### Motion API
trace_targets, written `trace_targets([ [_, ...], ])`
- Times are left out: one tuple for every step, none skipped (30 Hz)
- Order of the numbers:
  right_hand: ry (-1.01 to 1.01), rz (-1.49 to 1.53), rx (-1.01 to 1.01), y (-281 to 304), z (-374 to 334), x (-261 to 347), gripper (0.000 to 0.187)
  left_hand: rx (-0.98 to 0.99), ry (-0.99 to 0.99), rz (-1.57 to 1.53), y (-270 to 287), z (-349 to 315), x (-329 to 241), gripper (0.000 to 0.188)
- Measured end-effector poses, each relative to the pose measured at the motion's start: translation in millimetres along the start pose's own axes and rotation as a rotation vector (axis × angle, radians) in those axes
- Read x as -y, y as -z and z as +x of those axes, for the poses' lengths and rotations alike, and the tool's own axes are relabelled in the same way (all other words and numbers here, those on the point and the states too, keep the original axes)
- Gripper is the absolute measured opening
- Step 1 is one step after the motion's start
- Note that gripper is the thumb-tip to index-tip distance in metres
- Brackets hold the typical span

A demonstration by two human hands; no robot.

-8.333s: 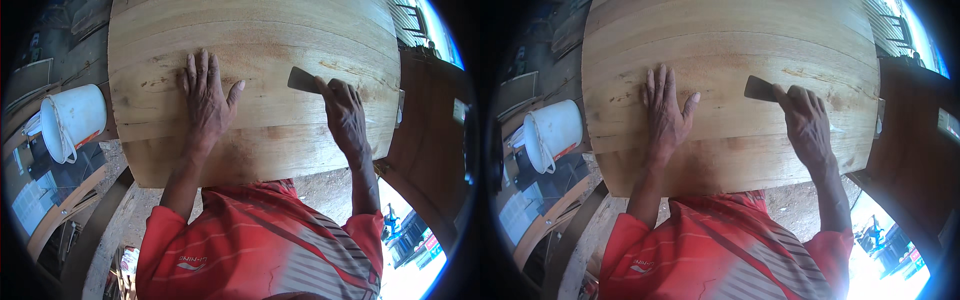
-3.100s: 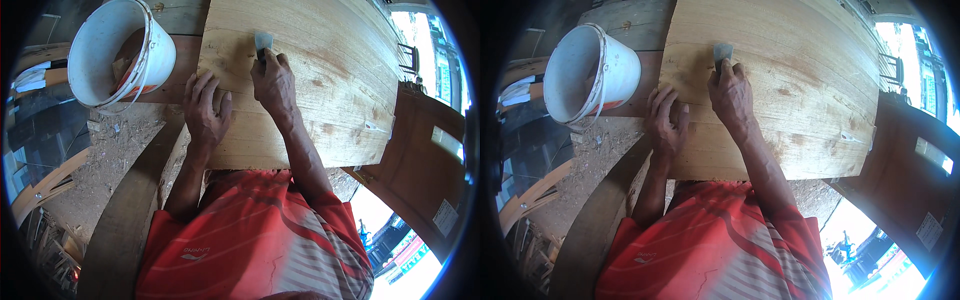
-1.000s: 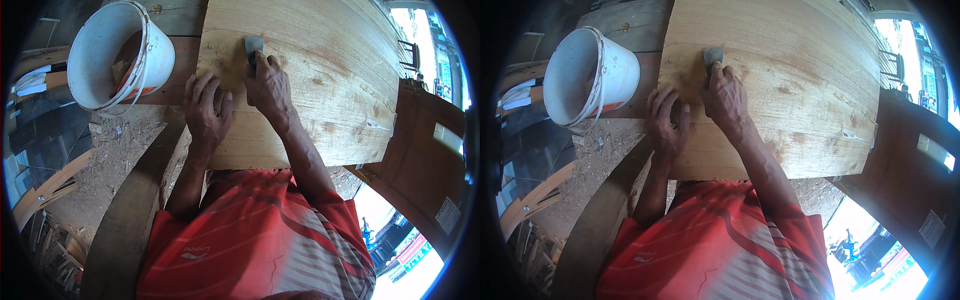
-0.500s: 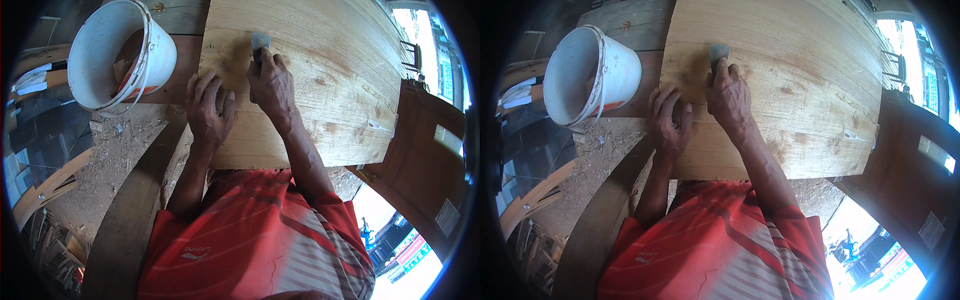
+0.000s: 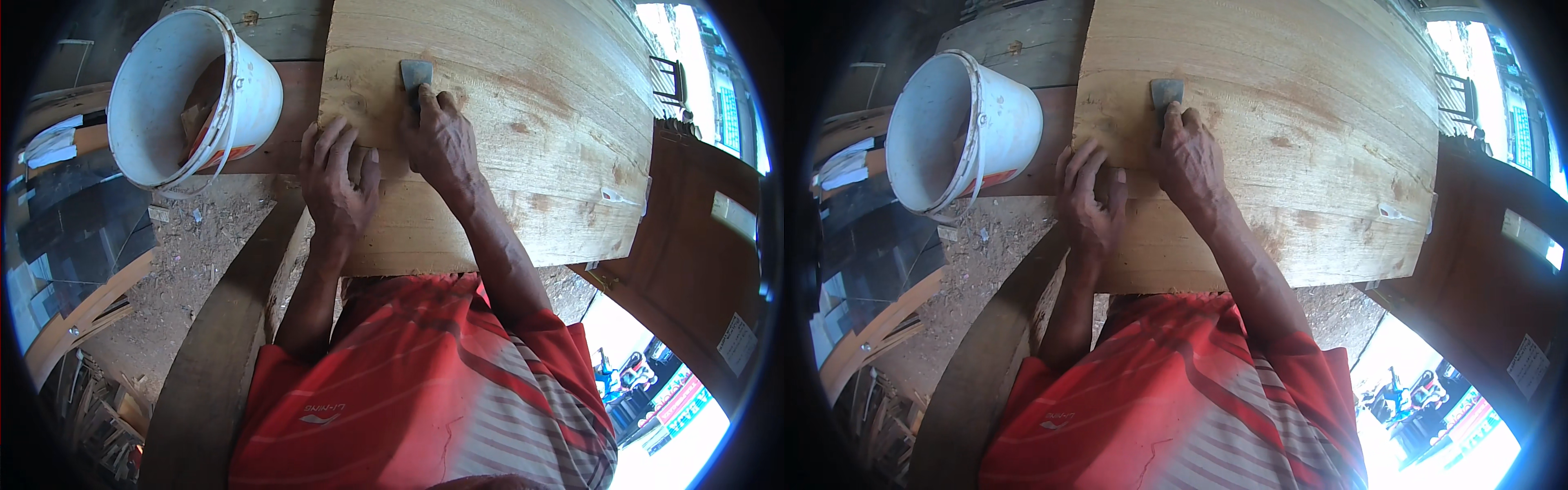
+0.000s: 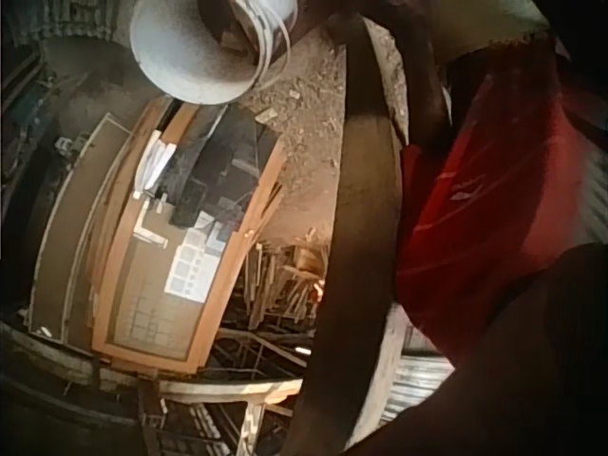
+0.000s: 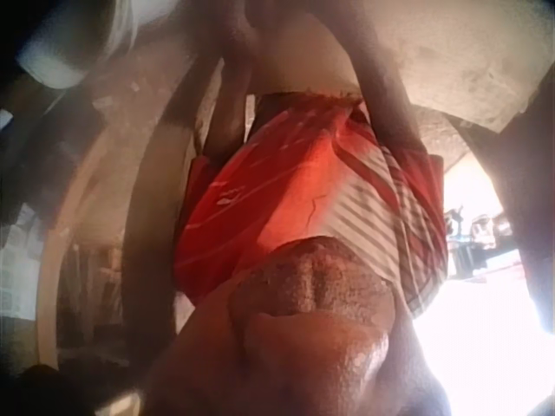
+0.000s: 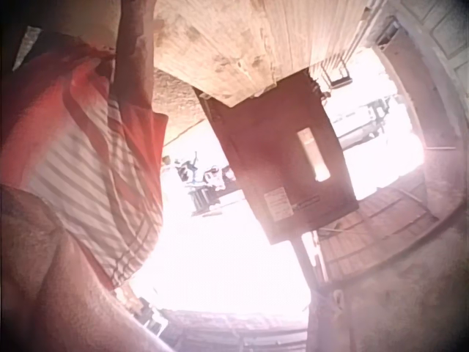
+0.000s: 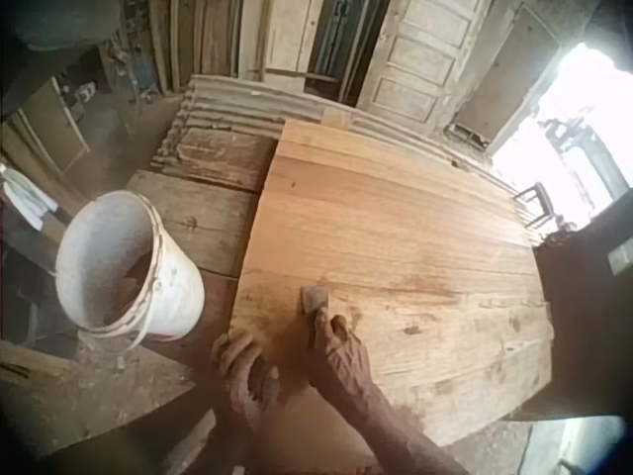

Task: The person applies glue from a bottle into a crack on a wooden board, rubs sawdust from a bucket over the area by hand, and uses a metal scraper to remove excess material.

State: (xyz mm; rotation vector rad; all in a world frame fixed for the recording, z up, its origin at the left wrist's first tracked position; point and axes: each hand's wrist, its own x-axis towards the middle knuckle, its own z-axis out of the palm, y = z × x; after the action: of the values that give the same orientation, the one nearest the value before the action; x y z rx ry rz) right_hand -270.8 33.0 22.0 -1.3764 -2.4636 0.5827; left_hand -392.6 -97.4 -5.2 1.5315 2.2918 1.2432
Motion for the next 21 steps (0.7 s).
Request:
trace_targets([
  [0.021, -0.034, -0.018, -1.0, -1.7, -1.1, 0.044, 0.008, -0.007, -0.002, 0.2, 0.3, -0.3, 0.039],
  [0.01, -0.033, -0.024, -0.4, -2.5, -2.8, 0.044, 0.009, -0.005, -0.003, 0.3, 0.7, -0.8, 0.039],
  [0.014, -0.018, -0.025, 1.3, -2.8, -4.3, 0.044, 0.012, -0.003, -0.003, 0.1, 1.1, -1.5, 0.038],
  [0.015, -0.002, -0.032, 2.7, -3.0, -4.9, 0.043, 0.024, -0.019, -0.005, 0.1, 1.6, -1.2, 0.038],
  [-0.002, 0.002, -0.044, 3.1, -2.9, -6.8, 0.043, 0.018, -0.02, 0.006, -0.5, 1.3, -0.8, 0.037],
  [0.018, -0.006, -0.006, 3.4, -2.6, -9.3, 0.043, 0.013, -0.023, 0.017, -1.2, 1.1, -0.6, 0.037],
  [0.04, -0.016, 0.03, 7.0, -1.4, -9.4, 0.043, 0.024, -0.041, 0.011, -1.9, 1.2, -0.7, 0.037],
  [0.023, -0.016, 0.015, 12.1, -4.2, -8.3, 0.043, 0.021, -0.032, 0.018, -1.4, 0.3, -0.9, 0.036],
  [0.053, 0.006, 0.003, 19.0, -10.4, -5.1, 0.043, 0.019, -0.023, 0.025, -1.0, -0.3, -0.8, 0.035],
  [0.089, 0.028, -0.007, 25.5, -16.5, -2.3, 0.043, 0.025, -0.039, 0.02, -1.4, -0.5, 0.5, 0.035],
  [0.132, 0.033, -0.037, 26.0, -26.9, -8.9, 0.042, 0.023, -0.042, 0.014, -1.6, -0.9, 2.4, 0.034],
  [0.142, 0.039, -0.014, 30.9, -38.1, -13.6, 0.042, 0.02, -0.045, 0.008, -1.4, -0.9, 2.6, 0.034],
  [0.152, 0.04, 0.01, 35.9, -49.5, -20.4, 0.042, 0.036, -0.061, 0.025, -1.2, 0.0, -0.6, 0.032],
  [0.185, 0.072, -0.037, 38.0, -61.4, -30.1, 0.045, 0.034, -0.067, 0.04, -0.3, -0.1, -2.6, 0.031],
  [0.184, 0.067, -0.039, 40.8, -72.7, -40.2, 0.045, 0.031, -0.072, 0.056, -0.9, 0.4, -3.5, 0.031],
  [0.18, 0.065, -0.039, 44.0, -83.8, -49.6, 0.046, 0.027, -0.069, 0.055, -2.0, 0.0, -2.9, 0.031],
  [0.174, 0.066, -0.037, 49.7, -93.7, -57.4, 0.047, 0.027, -0.068, 0.053, -3.1, -0.7, -0.8, 0.032],
  [0.149, 0.052, -0.012, 59.9, -102.1, -63.8, 0.048, 0.026, -0.067, 0.051, -4.1, -1.2, 0.6, 0.033],
  [0.154, 0.05, -0.009, 70.8, -106.4, -71.9, 0.048, 0.022, -0.062, 0.051, -4.5, -0.6, -0.3, 0.033],
  [0.122, 0.081, -0.026, 81.0, -109.1, -81.3, 0.047, 0.028, -0.056, 0.061, -4.6, -0.2, -1.7, 0.033],
  [0.09, 0.111, -0.044, 92.1, -109.8, -91.5, 0.047, 0.035, -0.05, 0.071, -4.6, 0.4, -3.6, 0.032],
])
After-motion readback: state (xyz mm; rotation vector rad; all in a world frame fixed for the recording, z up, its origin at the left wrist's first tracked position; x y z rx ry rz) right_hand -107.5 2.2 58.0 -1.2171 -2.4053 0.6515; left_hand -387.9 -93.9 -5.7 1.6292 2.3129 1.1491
